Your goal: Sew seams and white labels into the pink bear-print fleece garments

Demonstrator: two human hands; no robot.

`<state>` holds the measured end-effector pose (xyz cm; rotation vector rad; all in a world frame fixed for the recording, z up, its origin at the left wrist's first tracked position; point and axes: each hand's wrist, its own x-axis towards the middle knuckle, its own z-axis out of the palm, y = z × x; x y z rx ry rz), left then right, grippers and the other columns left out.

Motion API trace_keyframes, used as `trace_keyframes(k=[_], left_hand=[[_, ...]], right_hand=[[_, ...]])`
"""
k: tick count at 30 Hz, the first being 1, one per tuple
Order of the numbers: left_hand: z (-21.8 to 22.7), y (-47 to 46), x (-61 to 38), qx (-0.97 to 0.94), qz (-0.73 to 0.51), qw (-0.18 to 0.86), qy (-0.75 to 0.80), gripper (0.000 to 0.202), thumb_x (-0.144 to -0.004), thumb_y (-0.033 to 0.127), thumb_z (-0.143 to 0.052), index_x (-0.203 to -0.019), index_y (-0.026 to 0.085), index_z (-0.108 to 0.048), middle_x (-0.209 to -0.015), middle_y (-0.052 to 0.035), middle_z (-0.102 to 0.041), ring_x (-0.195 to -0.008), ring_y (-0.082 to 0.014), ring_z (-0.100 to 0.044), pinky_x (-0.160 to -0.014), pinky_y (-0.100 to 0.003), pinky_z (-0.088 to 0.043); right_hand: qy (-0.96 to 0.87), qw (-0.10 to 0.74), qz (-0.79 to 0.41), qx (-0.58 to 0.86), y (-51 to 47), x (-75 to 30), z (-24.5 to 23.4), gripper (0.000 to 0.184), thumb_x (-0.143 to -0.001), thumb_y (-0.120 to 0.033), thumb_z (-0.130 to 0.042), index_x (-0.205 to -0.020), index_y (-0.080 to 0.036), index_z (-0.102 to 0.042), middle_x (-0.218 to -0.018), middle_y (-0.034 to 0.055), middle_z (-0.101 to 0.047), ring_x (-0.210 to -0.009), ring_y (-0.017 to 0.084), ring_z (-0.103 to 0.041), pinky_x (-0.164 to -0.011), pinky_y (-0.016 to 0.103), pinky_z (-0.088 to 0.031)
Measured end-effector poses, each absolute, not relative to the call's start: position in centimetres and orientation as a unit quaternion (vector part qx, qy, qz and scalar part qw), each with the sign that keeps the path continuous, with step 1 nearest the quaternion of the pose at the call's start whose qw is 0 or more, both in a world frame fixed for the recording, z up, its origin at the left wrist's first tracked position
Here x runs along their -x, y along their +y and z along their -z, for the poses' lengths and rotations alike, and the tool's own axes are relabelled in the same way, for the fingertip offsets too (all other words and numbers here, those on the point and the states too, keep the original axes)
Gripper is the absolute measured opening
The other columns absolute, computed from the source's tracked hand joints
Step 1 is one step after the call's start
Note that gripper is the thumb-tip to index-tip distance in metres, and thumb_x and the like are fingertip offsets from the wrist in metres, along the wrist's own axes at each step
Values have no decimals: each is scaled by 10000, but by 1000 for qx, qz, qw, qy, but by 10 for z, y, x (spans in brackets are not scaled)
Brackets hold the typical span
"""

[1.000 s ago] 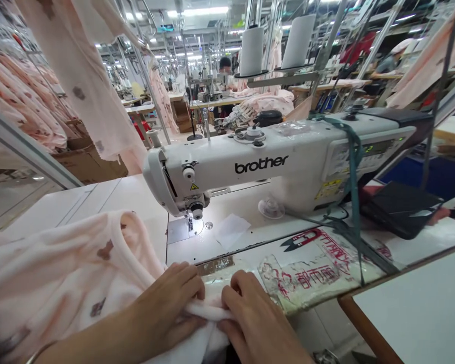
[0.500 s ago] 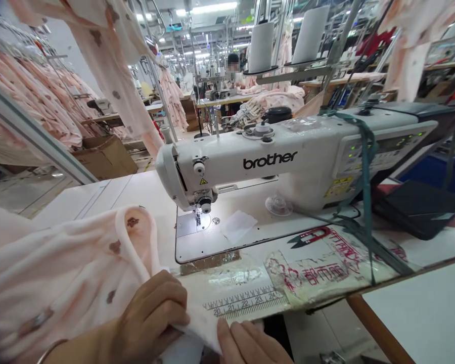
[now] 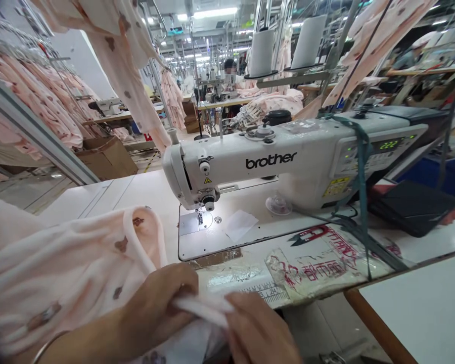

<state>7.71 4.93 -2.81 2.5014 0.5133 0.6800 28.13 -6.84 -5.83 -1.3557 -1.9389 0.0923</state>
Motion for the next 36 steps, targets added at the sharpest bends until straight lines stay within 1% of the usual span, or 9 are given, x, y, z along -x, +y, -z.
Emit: trace_keyframes(k=[3, 5, 9, 14, 20, 24, 29, 33, 36], left_hand=[[24, 70, -86, -876, -58, 376, 297, 291, -746, 395, -701, -920, 200, -572, -791, 21, -623, -699, -130, -568, -603, -222, -399], [22, 81, -93, -869, -8, 380, 316, 277, -749, 424, -681, -904, 207, -606, -804, 22, -633, -742, -146, -576, -642, -233, -395], [21, 87, -103, -880, 32, 346, 324, 207, -756, 377, -642, -875, 209, -618, -807, 20, -642, -764, -163, -583, -652, -245, -377], [14, 83, -113, -889, 64, 336, 306, 337, -755, 509, -625, -906, 208, -621, -865, -14, -647, -853, -214, -587, -715, -281, -387], [7, 90, -121, -854, 102, 409, 306, 267, -681, 375, -704, -847, 188, -612, -766, 23, -589, -730, -151, -529, -602, -225, -331], [9, 93, -119, -815, 100, 469, 326, 351, -625, 405, -748, -873, 191, -620, -781, 36, -584, -732, -138, -514, -598, -212, -330], [11, 92, -115, -822, 88, 465, 316, 347, -621, 404, -762, -877, 204, -641, -786, 46, -579, -745, -133, -512, -610, -209, -325], [9, 92, -113, -828, 61, 476, 290, 363, -703, 496, -695, -882, 186, -629, -763, 42, -545, -717, -115, -479, -603, -205, -321], [10, 92, -112, -826, 43, 491, 274, 312, -829, 468, -559, -887, 168, -621, -743, 34, -513, -692, -99, -443, -608, -200, -324]], right_hand=[[-701, 272, -220, 621, -45, -293, 44, 115, -871, -111, -488, -864, -220, -524, -804, -29, -591, -701, 106, -589, -584, 204, -478], [-693, 224, -262, 633, -31, -299, 37, 136, -844, -81, -504, -813, -214, -500, -848, -32, -544, -719, 103, -554, -628, 220, -447], [-705, 205, -293, 612, -14, -302, 29, 171, -812, -57, -534, -858, -220, -514, -1003, -18, -501, -821, 107, -532, -728, 233, -419], [-700, 189, -346, 596, -4, -304, 13, 120, -797, -91, -570, -761, -201, -543, -881, -34, -536, -787, 108, -520, -665, 214, -365], [-690, 154, -417, 572, 6, -313, 3, 32, -800, -213, -571, -802, -205, -602, -808, -38, -589, -726, 107, -526, -612, 211, -356], [-686, 125, -438, 568, 13, -315, 1, 43, -751, -231, -572, -753, -198, -599, -772, -42, -609, -692, 107, -536, -562, 206, -345], [-687, 109, -440, 568, 13, -312, 1, 46, -699, -213, -553, -704, -190, -592, -661, -43, -558, -621, 106, -493, -525, 217, -321], [-671, 129, -441, 582, 17, -314, 5, 39, -674, -187, -526, -679, -186, -564, -637, -44, -552, -601, 102, -470, -515, 219, -313], [-661, 144, -460, 574, 21, -317, 8, 23, -666, -196, -549, -680, -187, -566, -618, -52, -557, -582, 96, -472, -498, 211, -311]])
